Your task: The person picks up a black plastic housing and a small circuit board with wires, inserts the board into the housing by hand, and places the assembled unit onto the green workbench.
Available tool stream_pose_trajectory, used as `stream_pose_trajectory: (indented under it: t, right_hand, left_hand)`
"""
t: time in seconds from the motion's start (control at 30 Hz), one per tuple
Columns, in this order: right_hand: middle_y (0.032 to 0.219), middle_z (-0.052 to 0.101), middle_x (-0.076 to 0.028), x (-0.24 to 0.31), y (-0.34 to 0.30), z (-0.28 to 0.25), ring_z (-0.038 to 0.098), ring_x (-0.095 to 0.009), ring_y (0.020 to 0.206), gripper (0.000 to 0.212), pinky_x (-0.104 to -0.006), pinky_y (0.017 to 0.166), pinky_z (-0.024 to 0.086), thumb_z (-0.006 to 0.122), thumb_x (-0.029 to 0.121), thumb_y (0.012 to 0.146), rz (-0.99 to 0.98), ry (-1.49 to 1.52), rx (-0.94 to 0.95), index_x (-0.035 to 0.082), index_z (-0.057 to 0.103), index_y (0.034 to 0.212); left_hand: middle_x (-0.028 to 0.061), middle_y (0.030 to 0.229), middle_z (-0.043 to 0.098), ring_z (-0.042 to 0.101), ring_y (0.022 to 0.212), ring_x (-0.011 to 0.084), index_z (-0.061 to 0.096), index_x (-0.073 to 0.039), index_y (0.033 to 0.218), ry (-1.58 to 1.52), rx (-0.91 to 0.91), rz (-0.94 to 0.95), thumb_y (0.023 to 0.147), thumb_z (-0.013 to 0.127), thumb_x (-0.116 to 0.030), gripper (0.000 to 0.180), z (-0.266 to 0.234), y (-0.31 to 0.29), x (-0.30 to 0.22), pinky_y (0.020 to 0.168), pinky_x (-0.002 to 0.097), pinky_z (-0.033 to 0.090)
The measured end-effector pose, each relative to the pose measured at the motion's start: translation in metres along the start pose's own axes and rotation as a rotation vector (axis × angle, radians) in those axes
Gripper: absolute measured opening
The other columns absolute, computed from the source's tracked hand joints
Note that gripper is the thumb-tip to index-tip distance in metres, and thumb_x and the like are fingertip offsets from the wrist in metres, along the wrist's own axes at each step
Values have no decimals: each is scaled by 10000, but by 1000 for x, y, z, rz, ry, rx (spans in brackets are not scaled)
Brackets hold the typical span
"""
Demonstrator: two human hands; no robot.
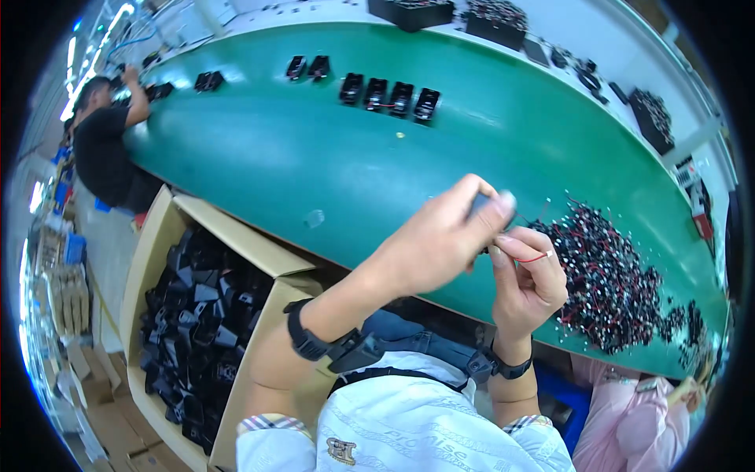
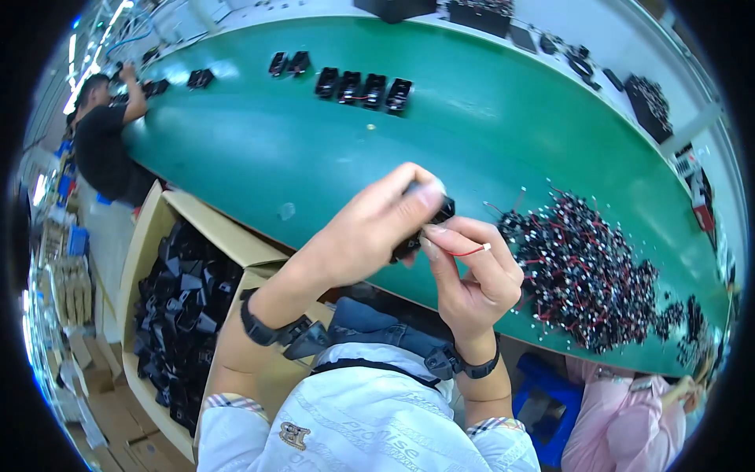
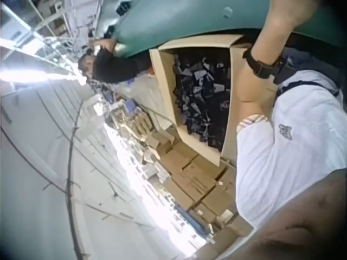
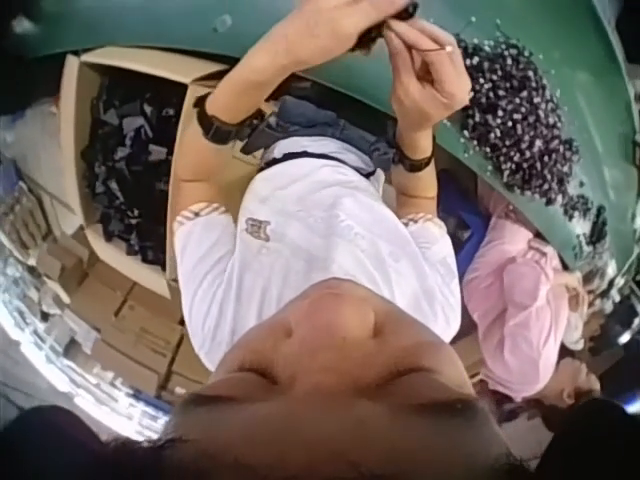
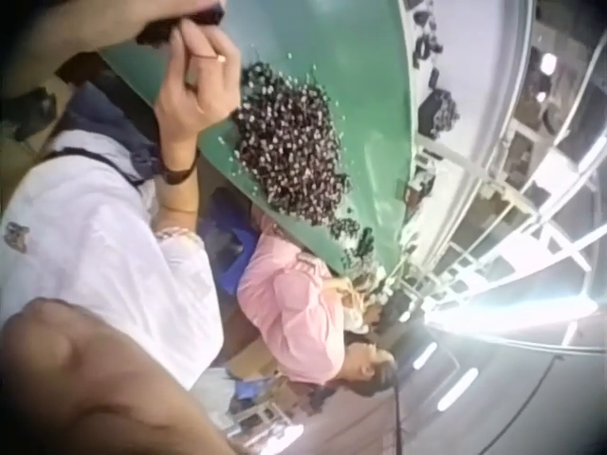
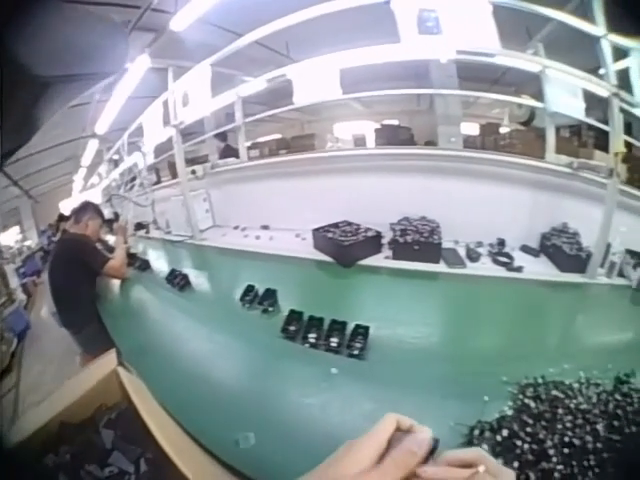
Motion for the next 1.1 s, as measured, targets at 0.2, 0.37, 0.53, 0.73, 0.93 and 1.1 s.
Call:
stream_pose_trajectory:
  t: [0.2, 0.37, 0.53, 0.73, 0.93, 1.1]
  right_hand:
    - [947, 690, -111, -16, -11, -28, 652, -159, 811, 181, -252, 682, 511, 779, -106, 767, -47, -136, 51, -5, 727, 908]
    - [894, 667, -97, -20, -21, -36, 658, -196, 818, 189, -290, 704, 523, 793, -90, 737, 86, -119, 118, 7, 722, 883]
    - [873, 666, -85, -21, -19, -30, 651, -200, 797, 182, -298, 676, 505, 806, -55, 730, 11, -130, 186, 22, 726, 875]
    - [858, 671, -73, -20, -16, -24, 656, -208, 768, 202, -306, 656, 506, 808, -42, 705, -62, -135, 297, 43, 737, 874]
    - [853, 678, -78, -23, -16, -17, 664, -193, 763, 209, -286, 638, 515, 819, -37, 709, 118, -200, 307, 35, 737, 888]
    - [876, 682, -53, -14, -12, -10, 655, -206, 749, 261, -319, 646, 525, 847, -29, 666, -77, -334, 266, 73, 762, 891]
  left_hand:
    - [106, 950, 652, 624, 722, 119, 528, -60, 1188, -652, 15, 130, 1073, 429, -448, 417, 32, 25, 57, 506, 244, 478]
    - [165, 1040, 629, 658, 870, 173, 432, -59, 1289, -853, 8, 199, 958, 684, -322, 492, 39, 13, 87, 637, 288, 570]
    - [166, 1054, 644, 667, 869, 193, 436, -59, 1283, -867, 38, 170, 898, 708, -147, 479, 28, 7, 103, 707, 323, 576]
    - [149, 1067, 665, 677, 850, 167, 473, -79, 1219, -945, 75, 42, 877, 726, -25, 428, 20, -3, 113, 703, 281, 572]
    - [145, 1136, 645, 649, 919, 132, 482, -82, 1203, -867, -2, 143, 847, 759, 29, 464, 16, -2, 118, 725, 264, 572]
    - [134, 1092, 643, 653, 884, 166, 472, -71, 1244, -980, -52, 134, 1015, 610, -255, 324, 16, 0, 114, 701, 290, 568]
Point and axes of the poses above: each hand's wrist, its own y-axis towards the middle knuckle, its own z-axis out of the palm, x = y × z, the point moved 3 cm from there along y, towards the middle knuckle
